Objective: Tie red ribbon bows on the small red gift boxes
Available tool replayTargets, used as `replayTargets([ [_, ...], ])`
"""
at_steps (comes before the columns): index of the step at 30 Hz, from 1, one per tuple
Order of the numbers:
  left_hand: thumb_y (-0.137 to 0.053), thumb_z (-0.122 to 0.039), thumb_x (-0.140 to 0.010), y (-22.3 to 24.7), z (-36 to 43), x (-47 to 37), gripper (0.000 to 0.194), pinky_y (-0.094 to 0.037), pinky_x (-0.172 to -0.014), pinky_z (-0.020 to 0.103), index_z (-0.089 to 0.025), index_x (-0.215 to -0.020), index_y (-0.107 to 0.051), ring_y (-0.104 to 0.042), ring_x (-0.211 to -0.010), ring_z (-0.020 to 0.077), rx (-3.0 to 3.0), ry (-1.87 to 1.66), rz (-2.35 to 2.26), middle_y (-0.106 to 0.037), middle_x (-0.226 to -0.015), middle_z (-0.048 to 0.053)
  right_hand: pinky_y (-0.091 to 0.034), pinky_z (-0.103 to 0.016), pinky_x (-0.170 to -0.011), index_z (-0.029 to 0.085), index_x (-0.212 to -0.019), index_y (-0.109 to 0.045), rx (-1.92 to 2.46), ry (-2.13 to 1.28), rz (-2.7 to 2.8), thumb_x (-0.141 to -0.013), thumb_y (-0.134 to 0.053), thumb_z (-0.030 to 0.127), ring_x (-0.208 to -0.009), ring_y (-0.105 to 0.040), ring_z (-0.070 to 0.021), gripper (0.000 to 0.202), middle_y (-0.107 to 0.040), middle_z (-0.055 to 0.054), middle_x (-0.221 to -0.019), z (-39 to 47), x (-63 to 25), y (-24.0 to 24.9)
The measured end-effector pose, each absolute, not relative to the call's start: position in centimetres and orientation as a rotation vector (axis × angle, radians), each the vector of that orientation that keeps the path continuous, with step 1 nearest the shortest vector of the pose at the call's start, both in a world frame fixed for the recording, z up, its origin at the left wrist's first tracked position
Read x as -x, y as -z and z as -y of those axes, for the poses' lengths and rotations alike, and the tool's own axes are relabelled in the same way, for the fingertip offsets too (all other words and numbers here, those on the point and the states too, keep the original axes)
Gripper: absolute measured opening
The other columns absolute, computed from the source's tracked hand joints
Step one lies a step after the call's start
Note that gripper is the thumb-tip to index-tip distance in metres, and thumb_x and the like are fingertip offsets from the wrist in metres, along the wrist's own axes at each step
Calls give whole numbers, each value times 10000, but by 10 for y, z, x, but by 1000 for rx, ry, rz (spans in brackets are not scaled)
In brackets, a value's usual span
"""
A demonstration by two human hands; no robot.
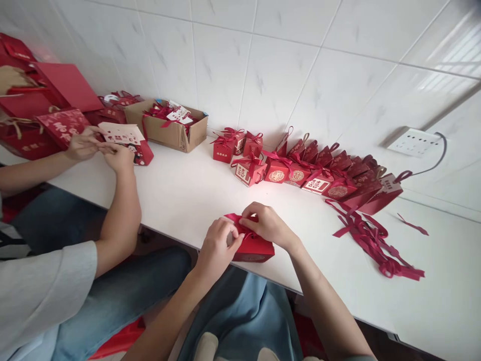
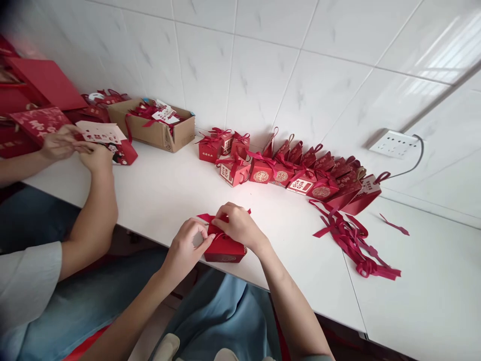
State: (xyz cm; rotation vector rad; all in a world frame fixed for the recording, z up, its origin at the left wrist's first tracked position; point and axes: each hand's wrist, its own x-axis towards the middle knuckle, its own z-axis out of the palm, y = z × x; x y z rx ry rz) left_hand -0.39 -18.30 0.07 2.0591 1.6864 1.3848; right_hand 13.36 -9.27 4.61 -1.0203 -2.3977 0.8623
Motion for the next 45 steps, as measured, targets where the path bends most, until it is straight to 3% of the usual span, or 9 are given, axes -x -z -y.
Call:
replayTargets([
  [2, -457, -102, -866, -3, 183, 2, 124, -470, -791, 326, -192, -887, -539, -519, -866, 176, -2137, -1287, -1651, -582, -888, 33, -460, -265, -665, 189, -723, -618, 1083, -949, 2272, -816, -573, 205, -686, -613, -145, 104, -655, -8, -751, 90, -138, -41],
  [6, -372, -28, -861, -6, 180, -1, 386, -452, -872, 369, -215, -1122, -587, -499, -968, 198, -2324, -1044, -1556, -611, -1053, 46, -433, -248, -577, 184, -675, -603, 1235, -1063, 2088, -784, -586, 286, -605, -594, -143, 150, -648, 4, -644, 88, -142, -38],
  [12, -369, -33, -863, -8, 180, -1, 417, -444, -860, 384, -210, -1160, -602, -482, -974, 212, -2345, -916, -1552, -615, -1066, 55, -428, -259, -550, 189, -630, -560, 1357, -1056, 1911, -754, -584, 401, -566, -583, -154, 247, -625, -4, -602, 83, -135, -31],
  [18, -375, -39, -869, -7, 180, -1, 391, -436, -864, 381, -185, -1148, -607, -487, -989, 212, -2346, -912, -1561, -621, -1079, 59, -479, -314, -702, 178, -749, -610, 1492, -1040, 1745, -807, -406, 632, -864, -646, -234, 501, -695, -108, -874, 69, -169, -16],
  [21, -369, -39, -868, -7, 181, -2, 403, -433, -878, 380, -195, -1162, -596, -495, -1005, 209, -2344, -921, -1548, -618, -1103, 55, -476, -358, -703, 169, -686, -633, 1657, -1132, 1684, -750, -448, 709, -830, -654, -266, 574, -702, -138, -849, 72, -192, -10],
  [25, -364, -34, -861, -9, 180, -1, 416, -432, -898, 390, -199, -1169, -590, -489, -1054, 216, -2340, -908, -1538, -602, -1162, 54, -476, -357, -716, 168, -688, -631, 1457, -1455, 1552, -682, -610, 652, -734, -648, -225, 485, -690, -80, -726, 82, -194, -9],
  [35, -340, -22, -847, -13, 178, 3, 478, -434, -933, 409, -199, -1239, -550, -460, -1144, 234, -2407, -783, -1546, -553, -1252, 76, -475, -329, -660, 167, -782, -643, 1249, -1395, 1532, -531, -747, 559, -648, -599, -184, 477, -654, -40, -704, 55, -160, 5],
  [40, -342, -21, -846, -15, 178, 3, 480, -443, -921, 421, -207, -1228, -565, -462, -1139, 241, -2419, -748, -1547, -540, -1265, 84, -448, -321, -663, 182, -901, -618, 1390, -1156, 1518, -688, -622, 573, -737, -577, -194, 445, -635, -55, -810, 70, -181, -6],
  [45, -346, -27, -842, -14, 176, 2, 474, -442, -922, 430, -198, -1227, -563, -453, -1144, 248, -2398, -756, -1533, -539, -1255, 90, -409, -281, -589, 178, -787, -641, 1316, -1229, 1928, -786, -546, 581, -626, -501, -156, 414, -577, -21, -663, 113, -202, -33],
])
